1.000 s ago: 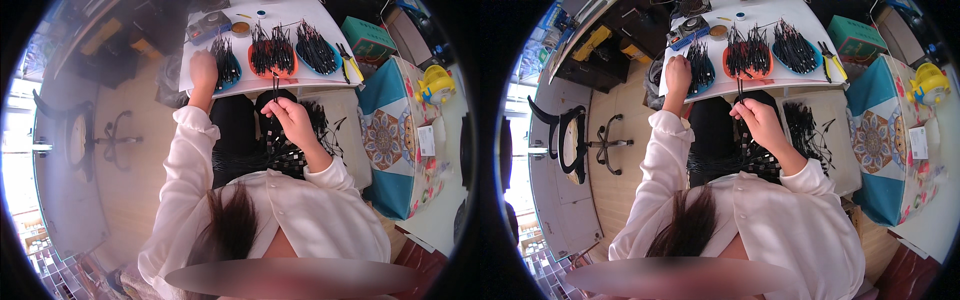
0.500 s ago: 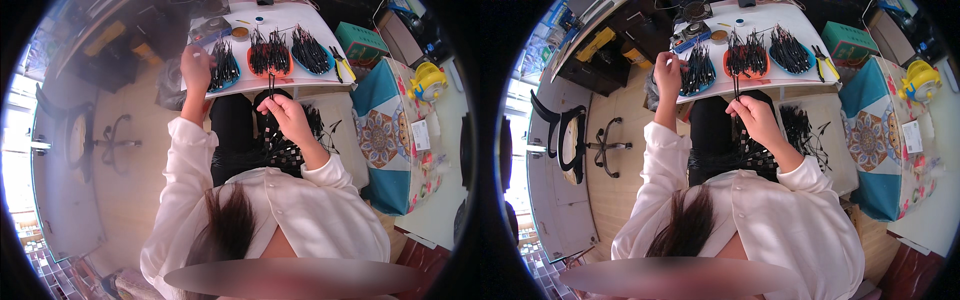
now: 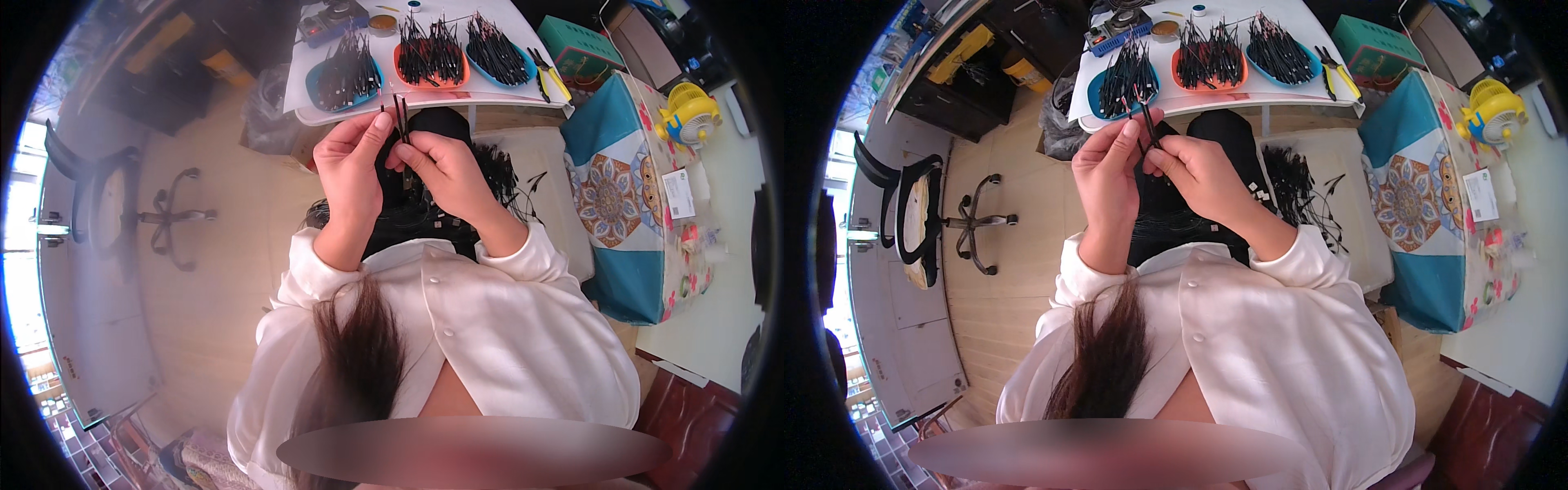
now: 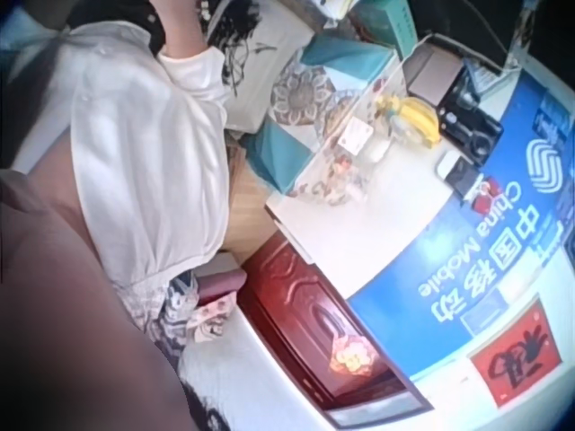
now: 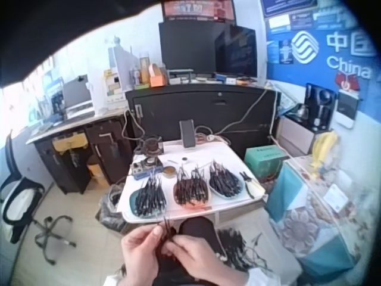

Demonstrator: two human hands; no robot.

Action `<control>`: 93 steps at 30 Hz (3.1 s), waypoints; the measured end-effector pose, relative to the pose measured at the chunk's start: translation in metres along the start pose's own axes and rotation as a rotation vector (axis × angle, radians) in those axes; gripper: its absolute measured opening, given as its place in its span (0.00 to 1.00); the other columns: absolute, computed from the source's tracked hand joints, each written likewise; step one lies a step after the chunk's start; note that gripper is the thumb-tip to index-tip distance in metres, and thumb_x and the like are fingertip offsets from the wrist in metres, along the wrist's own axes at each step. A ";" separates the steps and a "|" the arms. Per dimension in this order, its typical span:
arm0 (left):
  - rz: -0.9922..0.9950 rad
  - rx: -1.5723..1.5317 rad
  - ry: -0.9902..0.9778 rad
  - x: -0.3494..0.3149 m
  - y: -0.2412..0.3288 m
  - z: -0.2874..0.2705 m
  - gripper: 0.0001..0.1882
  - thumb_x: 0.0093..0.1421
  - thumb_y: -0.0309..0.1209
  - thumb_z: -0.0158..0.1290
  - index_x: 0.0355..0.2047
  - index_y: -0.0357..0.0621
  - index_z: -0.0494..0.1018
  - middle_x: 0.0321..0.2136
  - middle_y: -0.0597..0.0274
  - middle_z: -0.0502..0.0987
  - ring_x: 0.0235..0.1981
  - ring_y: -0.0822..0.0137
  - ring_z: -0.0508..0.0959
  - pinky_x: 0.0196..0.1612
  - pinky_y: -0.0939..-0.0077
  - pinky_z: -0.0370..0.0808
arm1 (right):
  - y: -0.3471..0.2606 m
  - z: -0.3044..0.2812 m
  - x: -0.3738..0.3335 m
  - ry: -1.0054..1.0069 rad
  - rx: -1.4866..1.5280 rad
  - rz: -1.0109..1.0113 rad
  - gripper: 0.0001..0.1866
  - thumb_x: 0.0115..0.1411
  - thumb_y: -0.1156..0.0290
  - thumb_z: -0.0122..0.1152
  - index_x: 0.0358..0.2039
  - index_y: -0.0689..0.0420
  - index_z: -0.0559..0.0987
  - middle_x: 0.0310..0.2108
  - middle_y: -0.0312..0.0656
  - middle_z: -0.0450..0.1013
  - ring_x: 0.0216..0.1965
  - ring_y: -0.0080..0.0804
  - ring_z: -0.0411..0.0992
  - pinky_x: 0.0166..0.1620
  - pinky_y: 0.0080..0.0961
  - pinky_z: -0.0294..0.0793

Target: The person sits on the floor and repeatedly picks up black wires, attaches small connectors to their ends, and places the finished units into trays. The person handles the wires and connectors by hand and organizes the completed items into separate containers.

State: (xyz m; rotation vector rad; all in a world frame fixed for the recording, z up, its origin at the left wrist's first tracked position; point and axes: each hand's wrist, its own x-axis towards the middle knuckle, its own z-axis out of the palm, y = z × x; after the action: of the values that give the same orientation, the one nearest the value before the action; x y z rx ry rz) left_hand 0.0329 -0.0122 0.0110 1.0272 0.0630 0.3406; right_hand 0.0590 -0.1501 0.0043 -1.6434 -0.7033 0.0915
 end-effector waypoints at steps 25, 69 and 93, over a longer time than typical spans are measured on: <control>0.151 0.121 -0.075 -0.019 -0.004 0.004 0.07 0.63 0.23 0.54 0.39 0.32 0.76 0.30 0.58 0.81 0.23 0.78 0.74 0.28 0.87 0.70 | -0.009 -0.028 0.008 0.062 0.243 -0.011 0.09 0.62 0.74 0.60 0.40 0.65 0.77 0.38 0.37 0.76 0.40 0.21 0.73 0.45 0.18 0.72; -0.030 -0.001 -0.152 -0.025 0.006 -0.010 0.07 0.59 0.21 0.58 0.38 0.34 0.78 0.30 0.57 0.82 0.28 0.73 0.78 0.32 0.83 0.75 | -0.018 -0.030 0.000 -0.043 0.472 0.131 0.11 0.58 0.73 0.66 0.39 0.64 0.75 0.34 0.37 0.75 0.36 0.21 0.75 0.40 0.16 0.75; -0.399 -0.188 -0.369 -0.020 0.009 -0.018 0.06 0.64 0.26 0.53 0.36 0.35 0.77 0.26 0.56 0.78 0.22 0.73 0.70 0.24 0.82 0.66 | -0.019 -0.045 0.005 -0.180 0.240 -0.109 0.09 0.57 0.84 0.61 0.40 0.66 0.79 0.41 0.41 0.72 0.40 0.24 0.72 0.40 0.18 0.74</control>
State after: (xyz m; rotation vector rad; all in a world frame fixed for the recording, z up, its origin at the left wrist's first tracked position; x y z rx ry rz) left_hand 0.0080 0.0001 0.0069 0.8528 -0.0947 -0.2051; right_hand 0.0752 -0.1868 0.0330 -1.3761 -0.8830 0.2385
